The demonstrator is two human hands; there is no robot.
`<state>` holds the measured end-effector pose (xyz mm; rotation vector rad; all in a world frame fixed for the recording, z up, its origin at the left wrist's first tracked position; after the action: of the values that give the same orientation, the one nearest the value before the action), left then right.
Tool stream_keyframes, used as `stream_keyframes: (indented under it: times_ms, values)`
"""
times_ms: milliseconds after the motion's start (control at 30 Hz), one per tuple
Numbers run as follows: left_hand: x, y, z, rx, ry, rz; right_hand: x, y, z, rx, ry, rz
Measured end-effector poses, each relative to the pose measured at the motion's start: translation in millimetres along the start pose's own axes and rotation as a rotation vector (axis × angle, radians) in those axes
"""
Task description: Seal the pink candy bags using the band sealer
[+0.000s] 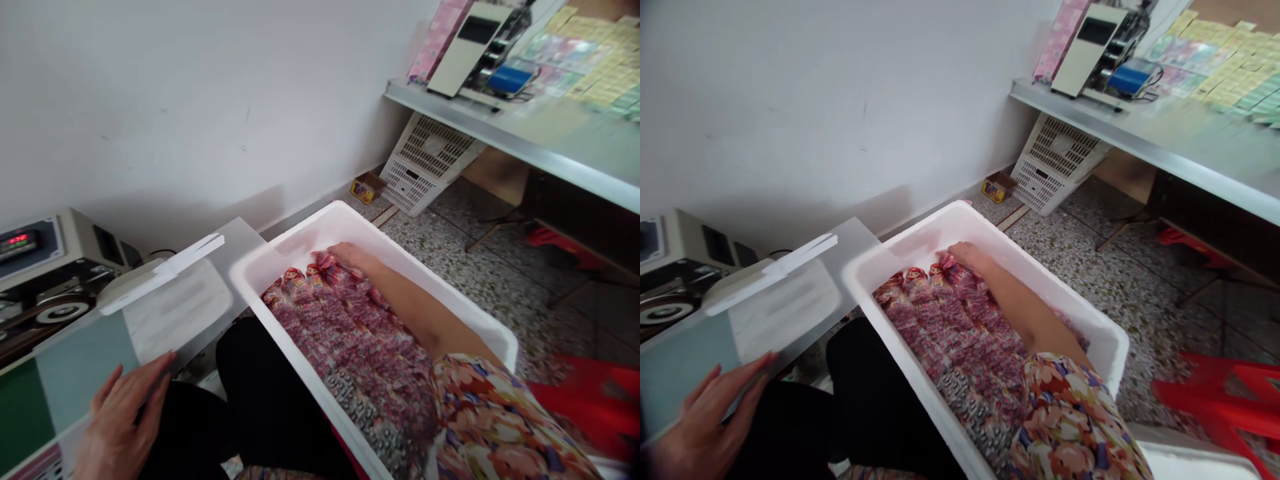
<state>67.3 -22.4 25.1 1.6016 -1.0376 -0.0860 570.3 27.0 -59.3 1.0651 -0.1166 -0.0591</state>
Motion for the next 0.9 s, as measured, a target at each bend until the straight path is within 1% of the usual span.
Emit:
stream_keyframes:
  times_ms: [67, 133, 200, 267, 333, 400, 467, 500, 567, 600, 667, 733, 767, 833, 900]
  values:
    - [6.4, -1.8, -7.8, 0.000, -0.016, 0.006, 10.6, 18.0, 7.9, 0.019, -0.032, -0.043]
    - [19.2, -5.4, -21.6, 0.012, -0.037, 0.019, 21.6, 38.1, 22.6, 0.041, -0.051, -0.096]
    - [41.5, -10.8, -42.1, 0.039, -0.074, 0.060, 29.0, 60.8, 42.3, 0.061, -0.052, -0.144]
    - [72.2, -18.4, -68.1, 0.059, -0.120, 0.123, 25.4, 86.8, 63.6, 0.078, -0.005, -0.232]
    - [104.8, -26.4, -96.6, 0.066, -0.150, 0.191, 4.1, 114.8, 83.6, 0.070, 0.130, -0.415]
    - [131.5, -31.7, -122.8, 0.074, -0.158, 0.242, -34.2, 141.6, 101.2, 0.006, 0.328, -0.615]
    - [145.1, -35.5, -142.5, 0.047, -0.140, 0.258, -78.9, 162.6, 113.8, -0.085, 0.489, -0.697]
    - [145.4, -36.7, -148.7, 0.017, -0.116, 0.259, -100.8, 170.5, 117.0, -0.125, 0.545, -0.713]
    - [134.1, -35.3, -153.0, -0.046, -0.041, 0.285, -141.7, 180.8, 116.9, -0.201, 0.633, -0.734]
    - [124.0, -32.2, -151.6, -0.069, 0.005, 0.320, -159.7, 183.6, 113.8, -0.237, 0.668, -0.749]
    - [98.5, -22.8, -144.3, -0.078, 0.123, 0.435, -189.5, 185.6, 102.0, -0.296, 0.721, -0.798]
    - [71.5, -15.1, -134.8, -0.061, 0.266, 0.602, -210.9, 184.6, 84.1, -0.320, 0.746, -0.889]
    - [59.2, -13.6, -130.3, -0.046, 0.340, 0.700, -219.2, 183.3, 73.8, -0.311, 0.752, -0.939]
    - [38.8, -14.8, -123.3, 0.010, 0.462, 0.906, -234.0, 178.1, 53.9, -0.266, 0.764, -1.048]
    - [22.4, -20.0, -119.2, 0.093, 0.536, 1.081, -250.1, 167.6, 37.7, -0.242, 0.776, -1.161]
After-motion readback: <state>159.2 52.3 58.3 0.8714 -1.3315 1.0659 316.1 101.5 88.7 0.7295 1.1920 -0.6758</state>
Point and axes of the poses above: each hand's wrist, its own z-axis away from the middle knuckle, its own y-axis out of the back of the hand, x = y × z, the point moved 8 cm from there along -z, towards the middle knuckle, and after that the axes turned 8 degrees about z, right-handed, at the moved point
